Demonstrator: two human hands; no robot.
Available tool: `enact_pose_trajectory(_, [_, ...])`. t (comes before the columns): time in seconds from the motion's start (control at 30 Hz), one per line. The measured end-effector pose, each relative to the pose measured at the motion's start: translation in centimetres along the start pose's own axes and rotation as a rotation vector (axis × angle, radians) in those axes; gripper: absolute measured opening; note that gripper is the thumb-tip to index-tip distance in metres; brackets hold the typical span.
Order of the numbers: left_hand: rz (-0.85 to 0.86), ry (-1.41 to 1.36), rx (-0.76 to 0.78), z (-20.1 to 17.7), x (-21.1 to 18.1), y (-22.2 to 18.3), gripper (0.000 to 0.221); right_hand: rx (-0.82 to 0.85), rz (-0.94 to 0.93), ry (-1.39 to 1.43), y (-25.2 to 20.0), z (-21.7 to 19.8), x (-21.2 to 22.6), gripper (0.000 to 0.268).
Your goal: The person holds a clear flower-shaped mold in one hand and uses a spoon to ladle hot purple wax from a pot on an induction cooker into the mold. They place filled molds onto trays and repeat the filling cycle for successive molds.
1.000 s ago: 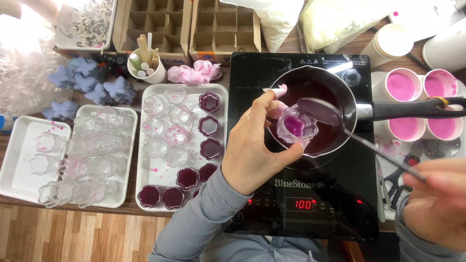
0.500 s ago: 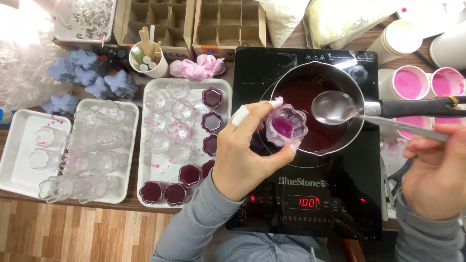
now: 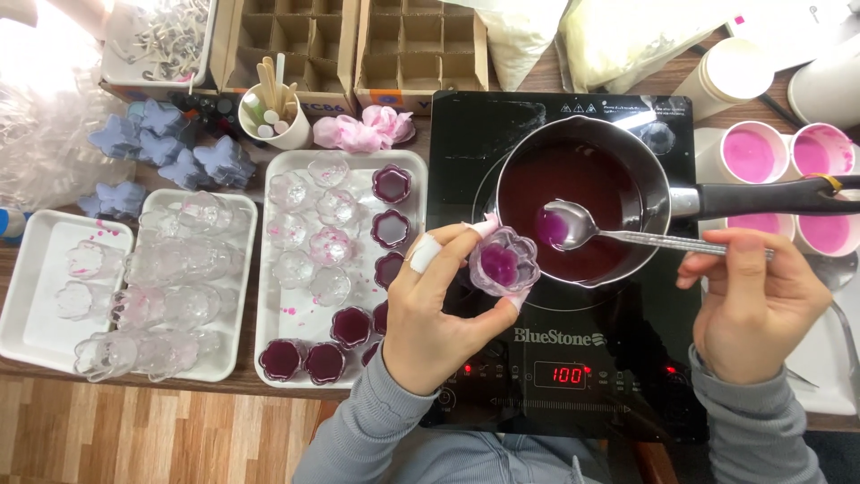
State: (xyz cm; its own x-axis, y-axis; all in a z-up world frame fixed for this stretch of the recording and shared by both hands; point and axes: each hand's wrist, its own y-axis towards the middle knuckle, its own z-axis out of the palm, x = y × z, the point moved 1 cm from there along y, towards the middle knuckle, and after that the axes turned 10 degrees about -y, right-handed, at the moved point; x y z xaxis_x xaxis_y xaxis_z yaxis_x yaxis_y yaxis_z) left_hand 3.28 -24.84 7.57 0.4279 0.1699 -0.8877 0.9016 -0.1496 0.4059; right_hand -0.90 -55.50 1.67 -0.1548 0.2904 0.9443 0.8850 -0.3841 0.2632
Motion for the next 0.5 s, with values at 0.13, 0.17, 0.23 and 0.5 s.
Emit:
enact_pose_trajectory(0.13, [0.013,0.035,-0.011,-0.2,0.0,-0.2,0.061,-0.002,0.031,0.079,0.1,0.1,0.0,0.022])
enact_pose_trajectory(0.17, [-0.003,0.031,-0.011,-0.3,0.0,-0.1,0.062,-0.010,0.062,0.116,0.2,0.0,-0.1,0.022])
enact_pose_trajectory(0.23, [-0.017,0.025,-0.010,-0.4,-0.1,0.0,0.062,-0.018,0.093,0.152,0.4,-0.3,-0.5,0.023])
enact_pose_trajectory(0.5, [-0.005,0.014,-0.012,-0.4,-0.8,1.2,0.060,-0.062,0.149,0.303,1.5,-1.4,-0.1,0.025])
